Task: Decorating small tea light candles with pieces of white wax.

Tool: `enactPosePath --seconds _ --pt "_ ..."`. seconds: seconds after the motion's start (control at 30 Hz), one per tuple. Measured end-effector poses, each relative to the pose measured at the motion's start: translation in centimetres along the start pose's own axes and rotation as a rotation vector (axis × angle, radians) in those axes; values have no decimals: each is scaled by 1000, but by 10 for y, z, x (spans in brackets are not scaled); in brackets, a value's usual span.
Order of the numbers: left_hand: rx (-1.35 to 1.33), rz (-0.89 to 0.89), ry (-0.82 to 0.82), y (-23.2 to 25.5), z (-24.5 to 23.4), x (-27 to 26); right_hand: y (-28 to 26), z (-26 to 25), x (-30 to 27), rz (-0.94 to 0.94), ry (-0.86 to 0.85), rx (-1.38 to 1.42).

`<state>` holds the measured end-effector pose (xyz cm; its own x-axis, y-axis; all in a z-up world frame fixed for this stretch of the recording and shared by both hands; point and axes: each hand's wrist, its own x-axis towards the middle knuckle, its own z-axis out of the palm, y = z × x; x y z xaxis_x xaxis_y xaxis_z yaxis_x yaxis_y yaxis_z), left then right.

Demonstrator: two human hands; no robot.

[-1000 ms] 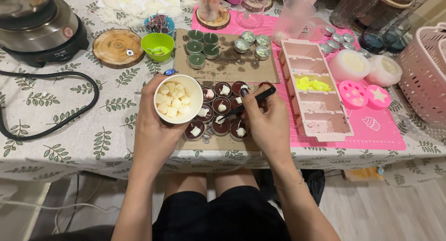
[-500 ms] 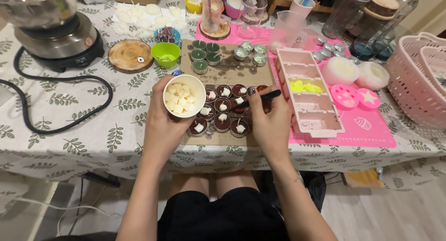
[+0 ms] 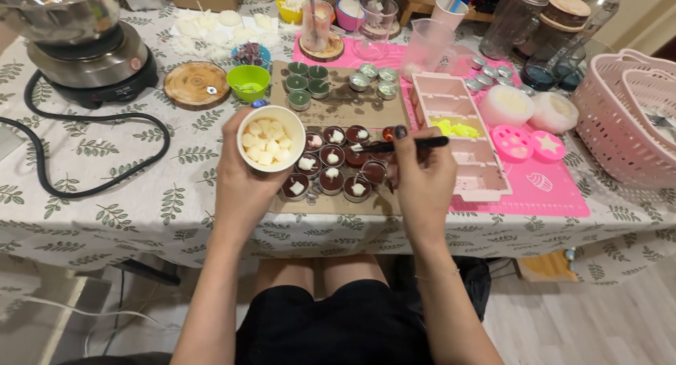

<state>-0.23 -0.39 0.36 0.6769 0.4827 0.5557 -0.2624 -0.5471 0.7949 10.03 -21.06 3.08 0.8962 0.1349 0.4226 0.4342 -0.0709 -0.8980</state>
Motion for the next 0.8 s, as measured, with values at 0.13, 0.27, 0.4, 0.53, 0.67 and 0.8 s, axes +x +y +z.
enactPosePath --seconds 0.13,0.27,0.4,0.53,0.67,0.8 --pt "32 37 37 25 6 -8 3 -18 -6 117 56 447" --pt "5 140 46 54 17 -17 8 -36 -9 147 52 602" --pt "88 170 8 59 29 -15 -25 -47 -20 50 -38 589" --pt "156 226 45 60 41 -16 -46 -52 -35 -24 -73 465" --pt "192 173 7 61 47 -18 -37 -50 -41 -4 -157 260" --pt "197 225 -2 62 49 -20 -31 -40 -37 52 -202 201"
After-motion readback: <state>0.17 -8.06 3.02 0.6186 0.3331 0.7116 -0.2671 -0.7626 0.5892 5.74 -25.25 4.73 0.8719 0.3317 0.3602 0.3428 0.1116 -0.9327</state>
